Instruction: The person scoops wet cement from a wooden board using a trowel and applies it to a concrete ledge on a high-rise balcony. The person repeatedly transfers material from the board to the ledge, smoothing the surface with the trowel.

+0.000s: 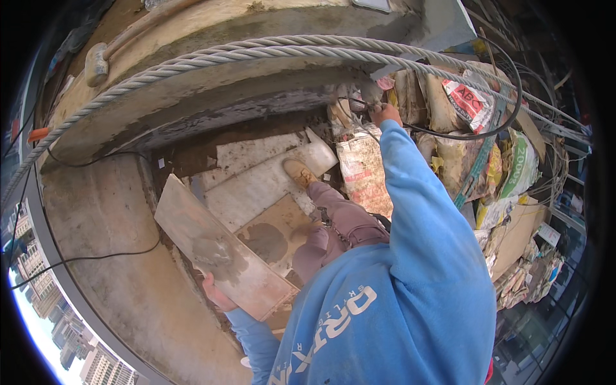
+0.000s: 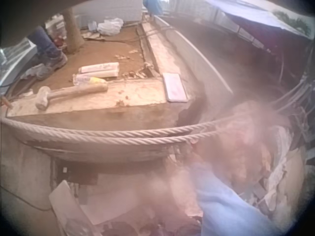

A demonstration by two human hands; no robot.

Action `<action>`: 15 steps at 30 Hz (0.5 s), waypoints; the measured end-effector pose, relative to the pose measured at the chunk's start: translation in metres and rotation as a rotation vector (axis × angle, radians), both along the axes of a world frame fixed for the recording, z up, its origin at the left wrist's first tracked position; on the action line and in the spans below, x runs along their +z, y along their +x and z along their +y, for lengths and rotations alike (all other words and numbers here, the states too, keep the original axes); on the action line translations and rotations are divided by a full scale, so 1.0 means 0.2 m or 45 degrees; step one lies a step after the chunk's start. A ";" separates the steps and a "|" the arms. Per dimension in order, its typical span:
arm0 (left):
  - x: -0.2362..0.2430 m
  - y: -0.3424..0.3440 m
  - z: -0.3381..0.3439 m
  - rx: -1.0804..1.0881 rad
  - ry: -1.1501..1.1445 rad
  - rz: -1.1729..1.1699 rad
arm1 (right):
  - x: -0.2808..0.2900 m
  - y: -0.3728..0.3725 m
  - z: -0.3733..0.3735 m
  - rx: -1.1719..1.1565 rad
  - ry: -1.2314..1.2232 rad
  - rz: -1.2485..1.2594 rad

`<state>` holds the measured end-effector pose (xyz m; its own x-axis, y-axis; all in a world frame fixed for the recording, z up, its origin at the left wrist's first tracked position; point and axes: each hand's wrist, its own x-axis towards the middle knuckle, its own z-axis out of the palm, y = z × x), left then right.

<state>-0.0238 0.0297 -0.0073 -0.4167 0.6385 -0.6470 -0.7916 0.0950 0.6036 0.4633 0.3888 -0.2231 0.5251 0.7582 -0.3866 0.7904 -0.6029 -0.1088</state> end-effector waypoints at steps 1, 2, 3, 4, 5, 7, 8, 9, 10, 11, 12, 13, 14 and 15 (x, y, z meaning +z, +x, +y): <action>0.00 0.01 0.00 0.011 -0.008 0.017 | 0.03 0.00 -0.01 -0.019 -0.004 0.030; 0.00 0.01 0.00 0.022 -0.016 0.033 | 0.07 -0.01 -0.03 -0.039 -0.008 0.060; 0.00 0.01 -0.02 0.023 -0.045 0.026 | 0.15 -0.08 -0.06 -0.051 0.043 0.070; 0.00 0.01 -0.04 0.010 -0.074 0.017 | 0.15 -0.10 -0.07 0.030 0.026 0.036; -0.01 0.00 -0.06 -0.004 -0.104 0.007 | 0.15 -0.11 -0.09 0.111 0.009 0.003; -0.04 -0.01 -0.06 0.004 -0.093 -0.022 | 0.14 -0.16 -0.07 0.292 -0.012 -0.102; -0.05 -0.02 -0.06 0.005 -0.088 -0.035 | 0.12 -0.18 -0.03 0.287 -0.019 -0.114; -0.04 -0.02 -0.05 -0.009 -0.095 -0.037 | 0.09 -0.20 0.02 0.286 -0.018 -0.119; -0.04 -0.03 -0.04 -0.022 -0.102 -0.039 | 0.07 -0.20 0.05 0.284 -0.017 -0.125; -0.03 -0.04 -0.03 -0.036 -0.109 -0.041 | 0.06 -0.17 0.05 0.290 -0.027 -0.122; -0.03 -0.04 -0.03 -0.040 -0.096 -0.038 | 0.07 -0.15 0.06 0.273 -0.041 -0.116; -0.03 -0.03 -0.02 -0.043 -0.083 -0.036 | 0.11 -0.13 0.07 0.256 -0.054 -0.111; -0.03 -0.03 -0.01 -0.046 -0.069 -0.034 | 0.12 -0.11 0.07 0.240 -0.068 -0.106; -0.02 -0.02 0.01 -0.060 -0.032 -0.037 | 0.12 -0.08 0.09 0.237 -0.090 -0.138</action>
<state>-0.0284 0.0309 -0.0111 -0.3677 0.6403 -0.6743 -0.8030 0.1470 0.5775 0.4475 0.4063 -0.1991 0.4199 0.8190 -0.3911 0.8935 -0.4486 0.0200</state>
